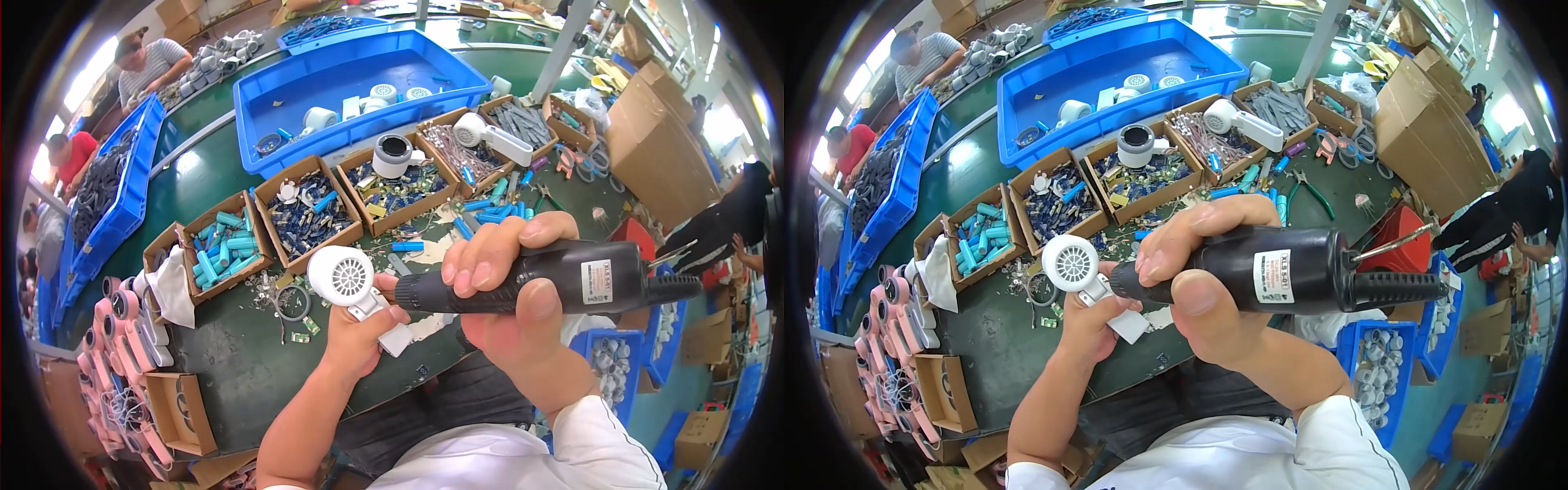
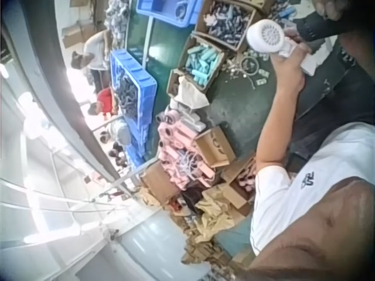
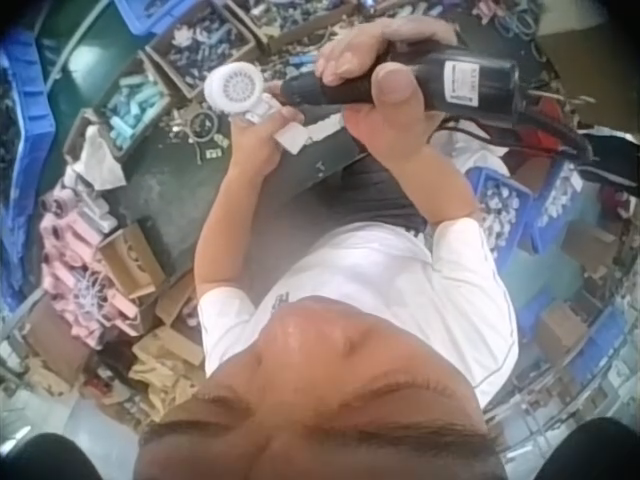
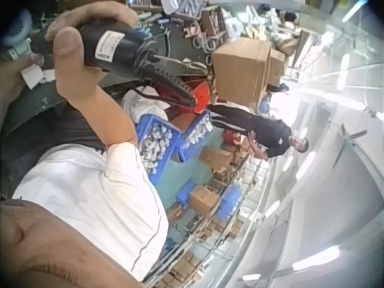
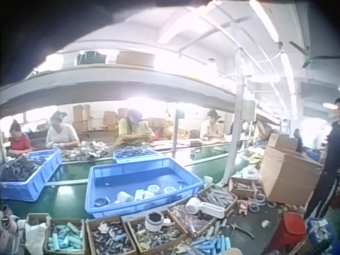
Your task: The person assembles portable fans by inserting a battery, wires, and a circuit board into a portable fan casing, then secures the casing with screws using an electric screwdriver.
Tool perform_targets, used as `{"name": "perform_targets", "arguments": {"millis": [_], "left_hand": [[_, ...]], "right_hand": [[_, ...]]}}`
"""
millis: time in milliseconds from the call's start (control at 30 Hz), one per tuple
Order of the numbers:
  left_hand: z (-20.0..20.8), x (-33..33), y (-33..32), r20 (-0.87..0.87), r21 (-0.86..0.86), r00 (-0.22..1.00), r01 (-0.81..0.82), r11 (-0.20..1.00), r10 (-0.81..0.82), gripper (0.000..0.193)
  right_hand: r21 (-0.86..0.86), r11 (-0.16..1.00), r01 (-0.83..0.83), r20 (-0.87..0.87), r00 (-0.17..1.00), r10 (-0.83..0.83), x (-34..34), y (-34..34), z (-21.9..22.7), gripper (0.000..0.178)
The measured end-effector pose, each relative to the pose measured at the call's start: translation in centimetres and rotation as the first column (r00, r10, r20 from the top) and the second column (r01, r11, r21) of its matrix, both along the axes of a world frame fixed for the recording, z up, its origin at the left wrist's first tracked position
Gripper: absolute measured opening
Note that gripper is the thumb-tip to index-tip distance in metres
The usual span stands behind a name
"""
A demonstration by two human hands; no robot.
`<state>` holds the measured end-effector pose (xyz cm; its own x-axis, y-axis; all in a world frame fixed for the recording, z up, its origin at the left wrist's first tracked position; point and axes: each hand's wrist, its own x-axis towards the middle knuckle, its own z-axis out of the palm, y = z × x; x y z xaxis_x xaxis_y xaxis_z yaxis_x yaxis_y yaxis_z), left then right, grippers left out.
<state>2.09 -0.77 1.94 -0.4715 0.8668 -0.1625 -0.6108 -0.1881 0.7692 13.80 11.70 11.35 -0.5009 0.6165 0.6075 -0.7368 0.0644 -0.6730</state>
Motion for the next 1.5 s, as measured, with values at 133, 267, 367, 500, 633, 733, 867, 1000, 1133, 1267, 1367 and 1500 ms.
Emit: {"name": "perform_targets", "arguments": {"millis": [133, 267, 367, 500, 633, 733, 867, 1000, 1133, 1267, 1367, 1500], "left_hand": [[0.2, 0.1, 0.1, -0.001, -0.017, 1.0, 0.005, 1.0, -0.005, 0.039], [0.1, 0.2, 0.2, -0.032, -0.015, 0.999, -0.004, 1.0, 0.003, 0.038], [0.0, 0.3, 0.0, -0.004, -0.017, 1.0, -0.006, 1.0, 0.006, 0.038], [0.4, 0.6, 0.1, 0.028, -0.042, 0.999, -0.035, 0.999, 0.036, 0.039], [0.2, 0.5, 0.0, 0.043, -0.019, 0.999, -0.028, 0.999, 0.028, 0.038], [0.1, 0.4, 0.0, 0.068, -0.006, 0.997, -0.022, 1.0, 0.022, 0.038], [-0.3, 0.2, -0.2, 0.091, 0.003, 0.996, -0.025, 1.0, 0.025, 0.039], [0.0, 0.4, -0.2, 0.107, 0.005, 0.994, -0.035, 0.999, 0.035, 0.039], [0.1, 0.4, -0.2, 0.091, 0.01, 0.995, -0.041, 0.999, 0.04, 0.04], [0.2, 0.3, -0.3, 0.057, -0.008, 0.998, -0.019, 1.0, 0.02, 0.04], [0.2, 0.6, -0.3, 0.067, 0.012, 0.997, -0.04, 0.999, 0.039, 0.041], [0.2, 0.5, -0.1, 0.098, -0.015, 0.994, -0.041, 0.999, 0.042, 0.044]], "right_hand": [[0.016, 1.0, -0.008, 0.009, 1.0, 0.007, -0.1, 0.0, -0.1, 0.043], [0.046, 0.999, -0.007, 0.048, 0.999, 0.004, 0.0, -0.5, 0.3, 0.043], [-0.014, 0.996, -0.088, -0.016, 0.996, 0.088, 0.0, -1.0, -0.1, 0.046], [0.083, 0.994, -0.064, 0.1, 0.993, 0.056, 0.1, -1.6, -0.2, 0.049], [0.061, 0.994, -0.092, 0.104, 0.991, 0.085, 0.2, -1.9, -0.5, 0.046], [0.059, 0.992, -0.109, 0.088, 0.991, 0.104, -0.1, -1.9, -0.6, 0.046], [0.078, 0.991, -0.111, 0.096, 0.99, 0.103, -0.5, -2.3, -0.2, 0.044], [0.118, 0.987, -0.105, 0.115, 0.989, 0.092, -0.5, -2.4, -0.3, 0.044], [0.187, 0.978, -0.093, -0.007, 0.995, 0.096, -0.7, -2.0, -0.7, 0.044], [0.152, 0.982, -0.109, -0.012, 0.994, 0.112, -0.6, -1.9, -1.0, 0.046], [0.171, 0.981, -0.092, 0.143, 0.987, 0.067, 0.0, -2.4, 0.2, 0.043], [0.195, 0.976, -0.095, 0.11, 0.991, 0.074, -0.2, -2.5, -0.3, 0.038]]}}
